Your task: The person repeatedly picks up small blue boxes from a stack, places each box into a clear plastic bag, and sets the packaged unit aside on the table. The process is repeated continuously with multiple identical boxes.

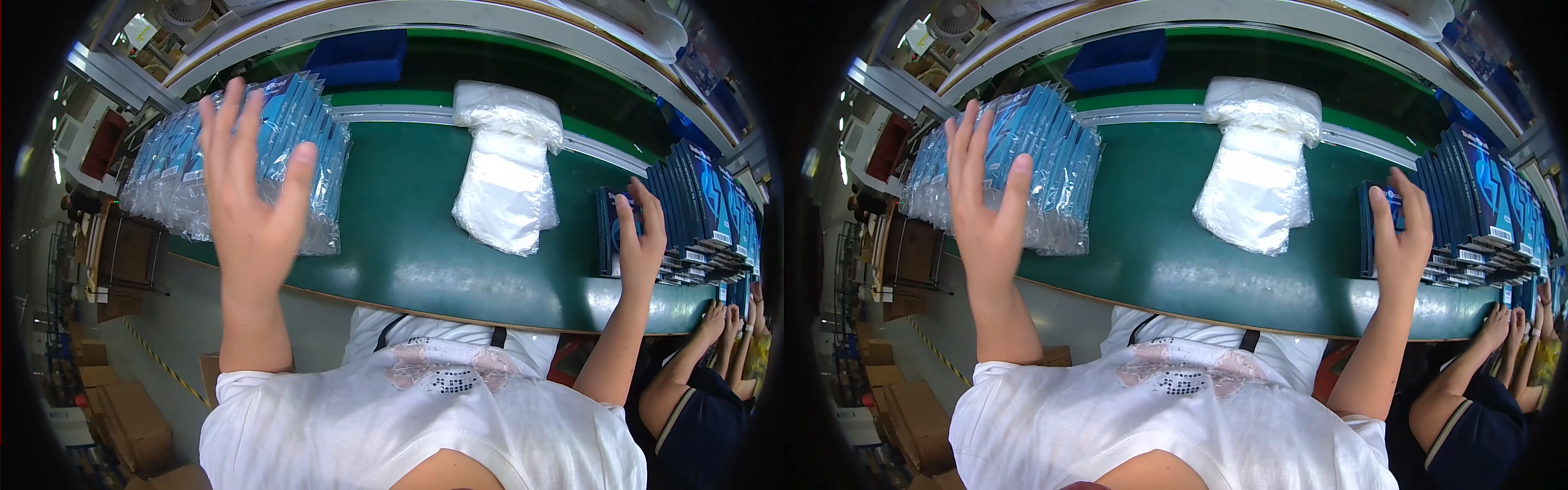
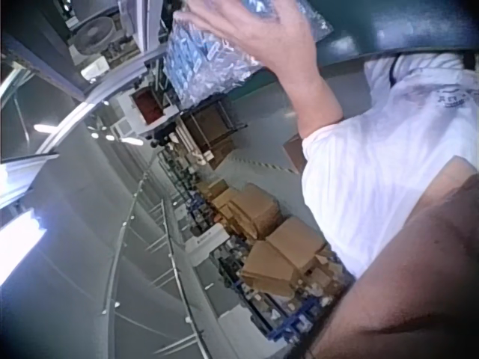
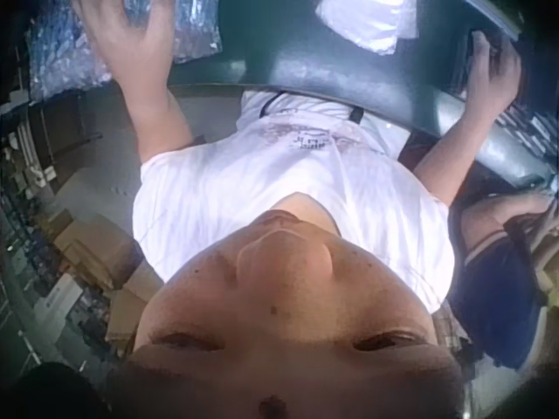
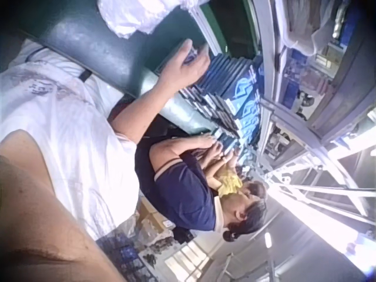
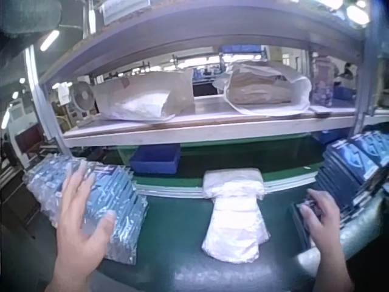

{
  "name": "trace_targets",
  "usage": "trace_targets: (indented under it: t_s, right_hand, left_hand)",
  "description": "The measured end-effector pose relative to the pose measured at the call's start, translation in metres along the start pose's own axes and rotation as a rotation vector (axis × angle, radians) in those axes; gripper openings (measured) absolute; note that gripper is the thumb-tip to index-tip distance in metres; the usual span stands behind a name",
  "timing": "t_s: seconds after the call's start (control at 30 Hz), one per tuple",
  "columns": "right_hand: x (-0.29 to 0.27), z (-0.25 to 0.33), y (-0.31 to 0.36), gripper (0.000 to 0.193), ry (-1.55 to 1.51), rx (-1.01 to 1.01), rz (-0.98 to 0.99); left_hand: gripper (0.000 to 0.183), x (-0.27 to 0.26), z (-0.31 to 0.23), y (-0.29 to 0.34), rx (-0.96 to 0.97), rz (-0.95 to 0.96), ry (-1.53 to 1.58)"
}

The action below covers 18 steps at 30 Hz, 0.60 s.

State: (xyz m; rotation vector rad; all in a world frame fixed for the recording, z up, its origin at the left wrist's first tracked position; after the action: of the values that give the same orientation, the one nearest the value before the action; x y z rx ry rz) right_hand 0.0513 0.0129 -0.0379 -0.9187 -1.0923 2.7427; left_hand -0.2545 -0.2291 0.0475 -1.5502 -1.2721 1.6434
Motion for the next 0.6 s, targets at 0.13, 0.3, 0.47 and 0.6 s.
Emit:
trace_targets:
  t_s: [0.13,0.3,0.47,0.6]
  right_hand:
    - [0.013,-0.053,0.024,0.063,0.488,-0.108,0.152]
    - [0.011,-0.025,0.037,0.067,0.47,-0.051,0.233]
    - [0.004,-0.02,0.032,0.068,0.454,0.011,0.224]
    - [0.001,-0.011,0.034,0.065,0.092,0.043,-0.027]
  left_hand:
    - [0.024,0.029,-0.048,0.016,0.186,0.19,0.447]
    - [0.023,0.121,-0.066,0.08,0.279,0.533,0.574]
    - [0.02,0.144,-0.066,0.077,0.368,0.702,0.517]
    - [0.024,0.142,-0.067,0.077,0.227,0.63,0.659]
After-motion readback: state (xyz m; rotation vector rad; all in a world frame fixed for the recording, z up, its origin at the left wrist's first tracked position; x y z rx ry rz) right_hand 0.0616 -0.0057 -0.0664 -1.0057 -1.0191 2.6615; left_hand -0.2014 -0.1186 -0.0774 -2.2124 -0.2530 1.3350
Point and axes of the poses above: each hand's wrist, its own y-axis away from the middle knuckle, its own x-axis out of the palm, z = x × y, the point moved 2 cm from there along -y, towards the middle knuckle, and after that the axes turned 9 degrees about -z, right-handed, at the moved point
